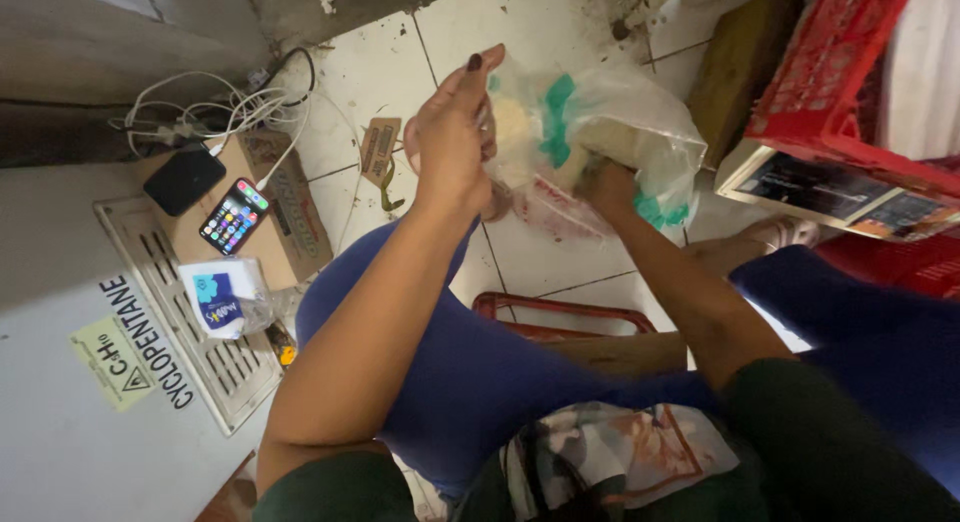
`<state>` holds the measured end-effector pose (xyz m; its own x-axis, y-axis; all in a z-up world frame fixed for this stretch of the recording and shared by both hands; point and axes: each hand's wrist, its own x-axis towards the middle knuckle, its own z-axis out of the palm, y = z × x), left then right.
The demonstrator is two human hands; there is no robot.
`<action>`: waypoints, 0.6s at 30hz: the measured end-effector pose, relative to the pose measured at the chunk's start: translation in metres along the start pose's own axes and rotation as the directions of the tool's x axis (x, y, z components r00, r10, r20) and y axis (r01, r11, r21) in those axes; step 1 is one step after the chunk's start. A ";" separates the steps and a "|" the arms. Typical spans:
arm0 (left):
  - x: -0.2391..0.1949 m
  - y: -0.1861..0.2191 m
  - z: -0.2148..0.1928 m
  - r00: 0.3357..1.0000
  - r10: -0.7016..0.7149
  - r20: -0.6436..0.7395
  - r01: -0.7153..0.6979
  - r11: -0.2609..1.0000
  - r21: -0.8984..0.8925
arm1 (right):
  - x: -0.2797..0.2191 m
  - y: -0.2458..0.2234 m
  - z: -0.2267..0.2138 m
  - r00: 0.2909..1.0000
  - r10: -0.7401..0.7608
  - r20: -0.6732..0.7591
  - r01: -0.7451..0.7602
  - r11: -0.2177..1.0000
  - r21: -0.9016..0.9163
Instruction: The person bags small items using a scoop and plastic bags, then places the filled bags into a red crate.
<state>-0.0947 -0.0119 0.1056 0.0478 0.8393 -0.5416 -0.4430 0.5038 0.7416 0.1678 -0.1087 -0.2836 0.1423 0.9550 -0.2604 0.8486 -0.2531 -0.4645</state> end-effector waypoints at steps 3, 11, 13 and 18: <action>0.000 0.000 0.005 0.999 0.006 0.032 -0.006 1.000 0.006 | -0.007 -0.004 0.026 0.996 0.069 -0.052 -0.055 0.971 0.234; 0.002 -0.002 0.009 0.995 0.021 0.099 -0.023 1.000 0.012 | -0.025 0.018 0.002 0.947 0.230 -0.226 -0.005 0.711 0.703; 0.005 -0.006 0.012 0.992 0.034 0.122 -0.036 0.999 0.017 | -0.033 0.030 -0.016 0.947 0.190 -0.258 0.047 0.715 0.697; 0.012 -0.019 0.012 0.992 0.050 0.117 -0.058 0.996 0.067 | -0.053 0.040 -0.048 0.958 0.227 -0.173 0.019 0.553 0.833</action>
<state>-0.0754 -0.0089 0.0895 0.1295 0.8817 -0.4536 -0.3842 0.4664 0.7968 0.2185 -0.1618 -0.2478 0.4170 0.8846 -0.2090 0.0471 -0.2506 -0.9669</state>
